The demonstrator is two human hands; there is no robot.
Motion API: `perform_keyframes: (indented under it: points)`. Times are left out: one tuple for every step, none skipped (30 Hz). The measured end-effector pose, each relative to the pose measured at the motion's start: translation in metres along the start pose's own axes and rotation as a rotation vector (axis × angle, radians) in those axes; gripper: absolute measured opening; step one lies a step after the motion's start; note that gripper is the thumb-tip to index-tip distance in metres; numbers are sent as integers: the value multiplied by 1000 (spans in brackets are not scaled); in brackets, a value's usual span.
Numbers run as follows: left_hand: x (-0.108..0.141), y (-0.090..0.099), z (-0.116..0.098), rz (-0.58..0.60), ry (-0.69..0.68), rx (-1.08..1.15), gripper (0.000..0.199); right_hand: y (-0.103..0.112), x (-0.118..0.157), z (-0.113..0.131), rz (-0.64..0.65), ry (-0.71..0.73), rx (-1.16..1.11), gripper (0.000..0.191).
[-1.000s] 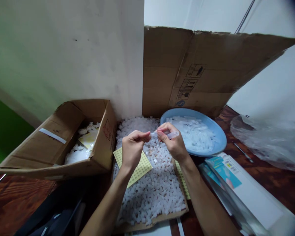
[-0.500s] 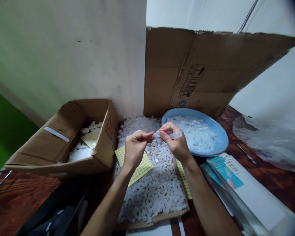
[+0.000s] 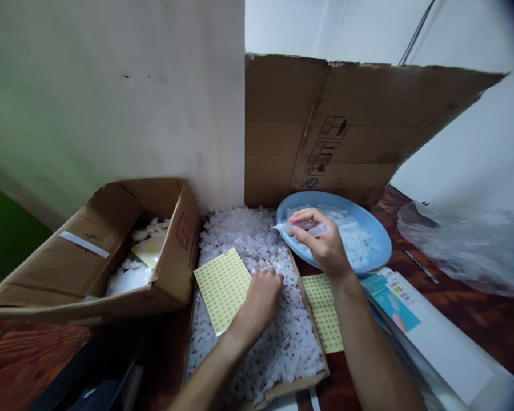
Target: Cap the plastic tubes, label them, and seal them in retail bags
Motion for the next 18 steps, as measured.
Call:
perform_keyframes:
  points:
    - [0, 2, 1, 7, -10, 4, 26, -2, 0, 3, 8, 16, 5, 13]
    - [0, 5, 1, 17, -25, 7, 25, -3, 1, 6, 14, 32, 20, 13]
    - [-1, 11, 2, 18, -36, 26, 23, -3, 1, 8, 18, 48, 41, 12]
    - [-3, 20, 4, 5, -44, 80, 20, -4, 1, 11, 21, 62, 63, 10]
    - [-5, 32, 7, -25, -45, 179, 17, -4, 1, 13, 21, 72, 79, 9]
    - [-7, 46, 11, -78, -35, 326, 14, -4, 1, 15, 19, 80, 91, 8]
    - [-8, 62, 17, -157, -15, 510, 13, -5, 1, 16, 17, 87, 101, 8]
    - [-8, 78, 26, -260, 16, 708, 15, -5, 1, 17, 12, 95, 110, 8]
    - [-7, 92, 36, -371, 52, 892, 19, -6, 1, 18, 5, 103, 116, 7]
    - [-4, 104, 44, -473, 82, 1036, 25, -7, 1, 19, 0, 110, 120, 7]
    - [-1, 113, 51, -558, 105, 1142, 29, -9, 2, 19, -3, 116, 123, 6]
    - [1, 119, 56, -615, 116, 1218, 33, -12, 3, 18, -3, 122, 125, 5]
    - [3, 122, 57, -639, 114, 1273, 35, -16, 3, 18, 2, 124, 127, 5]
    - [4, 123, 56, -636, 104, 1314, 36, -20, 4, 17, 11, 126, 128, 4]
    - [4, 123, 54, -614, 90, 1345, 36, -25, 5, 17, 21, 126, 130, 3]
    - [4, 121, 51, -587, 75, 1366, 36, -30, 7, 17, 31, 126, 131, 3]
    - [3, 119, 47, -562, 62, 1376, 35, -35, 8, 18, 39, 130, 133, 3]
    - [3, 118, 45, -545, 53, 1376, 34, -38, 9, 19, 45, 137, 138, 3]
Point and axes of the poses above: each hand's wrist, its own x-axis away from the middle knuckle, its own y-axis out of the back of the hand, z = x × y, the point moved 8 cm from there along -x, towards the middle knuckle, and after that the axes turned 2 degrees about x, right-handed, at the moved point
